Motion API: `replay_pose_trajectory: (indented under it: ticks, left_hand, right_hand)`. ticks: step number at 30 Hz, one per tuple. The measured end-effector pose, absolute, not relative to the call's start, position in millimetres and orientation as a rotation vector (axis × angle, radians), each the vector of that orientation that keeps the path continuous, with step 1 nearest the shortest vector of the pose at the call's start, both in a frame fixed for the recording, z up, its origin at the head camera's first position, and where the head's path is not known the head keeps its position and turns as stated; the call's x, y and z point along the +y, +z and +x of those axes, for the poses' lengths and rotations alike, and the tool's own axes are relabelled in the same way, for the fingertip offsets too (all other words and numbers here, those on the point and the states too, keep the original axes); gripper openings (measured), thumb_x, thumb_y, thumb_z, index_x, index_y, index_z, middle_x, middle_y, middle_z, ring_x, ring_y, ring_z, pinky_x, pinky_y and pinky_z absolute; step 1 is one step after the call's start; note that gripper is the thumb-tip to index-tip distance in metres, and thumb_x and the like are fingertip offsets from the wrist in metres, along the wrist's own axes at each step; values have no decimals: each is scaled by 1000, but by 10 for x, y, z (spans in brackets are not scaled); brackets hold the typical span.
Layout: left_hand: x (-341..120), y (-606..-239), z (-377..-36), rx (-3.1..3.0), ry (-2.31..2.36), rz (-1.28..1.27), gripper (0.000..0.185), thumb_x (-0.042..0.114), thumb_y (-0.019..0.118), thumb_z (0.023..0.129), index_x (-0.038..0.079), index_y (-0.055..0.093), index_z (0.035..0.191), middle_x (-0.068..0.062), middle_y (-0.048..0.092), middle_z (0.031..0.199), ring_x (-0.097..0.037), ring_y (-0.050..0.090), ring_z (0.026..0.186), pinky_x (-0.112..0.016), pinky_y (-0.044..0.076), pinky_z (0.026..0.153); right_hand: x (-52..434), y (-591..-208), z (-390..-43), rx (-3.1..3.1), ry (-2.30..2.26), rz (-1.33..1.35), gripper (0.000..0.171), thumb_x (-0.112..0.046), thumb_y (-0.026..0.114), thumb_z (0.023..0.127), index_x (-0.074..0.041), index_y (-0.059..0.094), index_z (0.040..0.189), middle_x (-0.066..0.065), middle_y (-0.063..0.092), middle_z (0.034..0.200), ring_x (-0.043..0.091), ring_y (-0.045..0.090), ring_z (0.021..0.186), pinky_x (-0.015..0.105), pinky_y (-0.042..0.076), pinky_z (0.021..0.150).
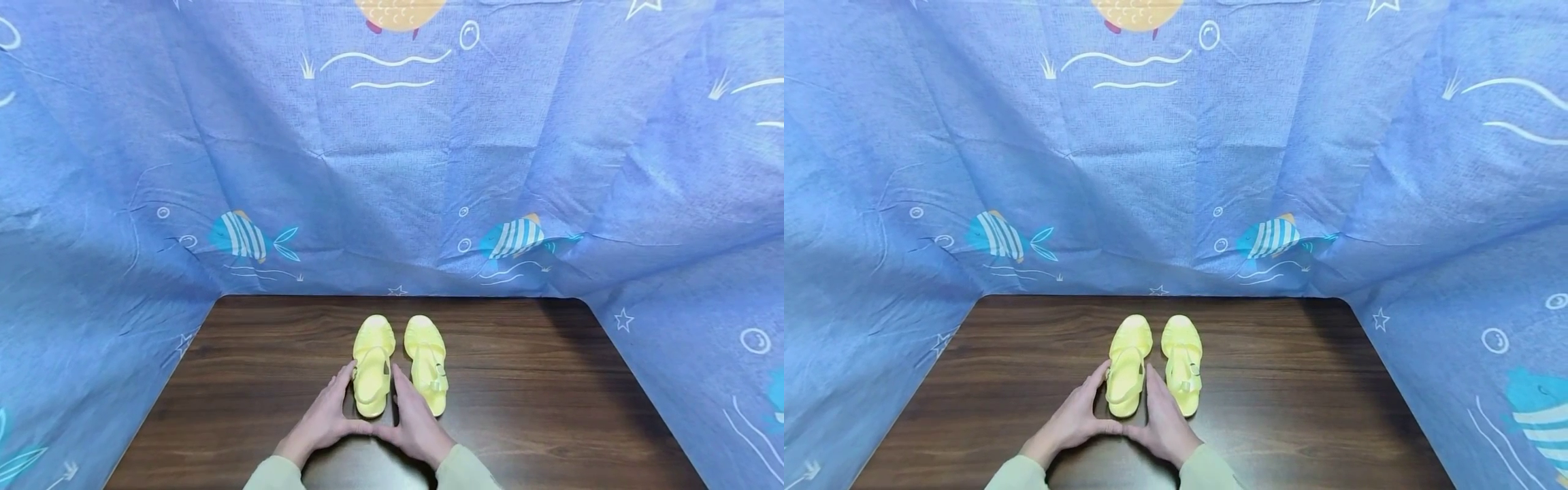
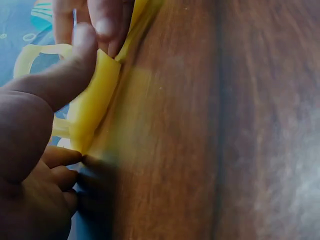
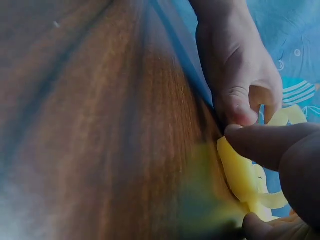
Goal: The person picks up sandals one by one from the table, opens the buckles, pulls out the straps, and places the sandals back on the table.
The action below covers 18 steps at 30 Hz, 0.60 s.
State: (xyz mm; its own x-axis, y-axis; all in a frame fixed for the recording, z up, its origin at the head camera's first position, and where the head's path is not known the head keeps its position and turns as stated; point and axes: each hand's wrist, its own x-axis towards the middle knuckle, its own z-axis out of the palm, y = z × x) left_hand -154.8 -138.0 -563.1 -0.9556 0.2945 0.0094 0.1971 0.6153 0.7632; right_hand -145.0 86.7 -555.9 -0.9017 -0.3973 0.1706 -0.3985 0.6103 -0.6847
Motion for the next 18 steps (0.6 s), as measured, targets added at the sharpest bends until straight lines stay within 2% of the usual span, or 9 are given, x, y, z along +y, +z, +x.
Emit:
replay_pose_trajectory:
  ticks: [2, 5, 8, 13, 18]
  left_hand:
    - [-1389, -5637, -1559, 2734, 1262, 445, 121, 51, 95, 71, 3, 32, 162, -27, 39, 162, -51, 31, 151, -69, 29, 119]
    - [-1392, -5647, -1571, 2765, 1262, 503, 104, 37, 95, 74, 5, 40, 156, -21, 49, 156, -43, 42, 147, -65, 36, 117]
    - [-1387, -5654, -1567, 2794, 1264, 529, 95, 28, 95, 75, 7, 44, 153, -16, 55, 151, -38, 50, 141, -62, 41, 114]
    - [-1369, -5649, -1525, 2800, 1267, 501, 95, 28, 95, 74, 6, 45, 152, -20, 55, 151, -50, 45, 143, -68, 37, 115]
    - [-1348, -5633, -1454, 2792, 1254, 480, 97, 27, 95, 75, 5, 42, 154, -22, 53, 153, -55, 40, 144, -69, 34, 116]
  right_hand:
    - [844, -5571, -1484, -2826, 1211, 690, 115, -42, 90, 83, 14, 25, 159, 33, 37, 161, 39, 44, 147, 52, 43, 117]
    - [818, -5577, -1520, -2828, 1242, 696, 110, -27, 92, 82, 13, 25, 159, 32, 39, 160, 37, 48, 144, 49, 45, 116]
    - [811, -5580, -1535, -2813, 1310, 718, 104, -16, 91, 82, 12, 26, 159, 30, 41, 160, 35, 51, 142, 43, 50, 111]
    - [826, -5586, -1526, -2778, 1451, 721, 98, -9, 90, 82, 8, 31, 158, 25, 46, 157, 33, 56, 137, 33, 54, 105]
    - [856, -5574, -1473, -2747, 1498, 724, 94, -5, 91, 78, 2, 39, 156, 18, 54, 152, 29, 61, 132, 32, 55, 104]
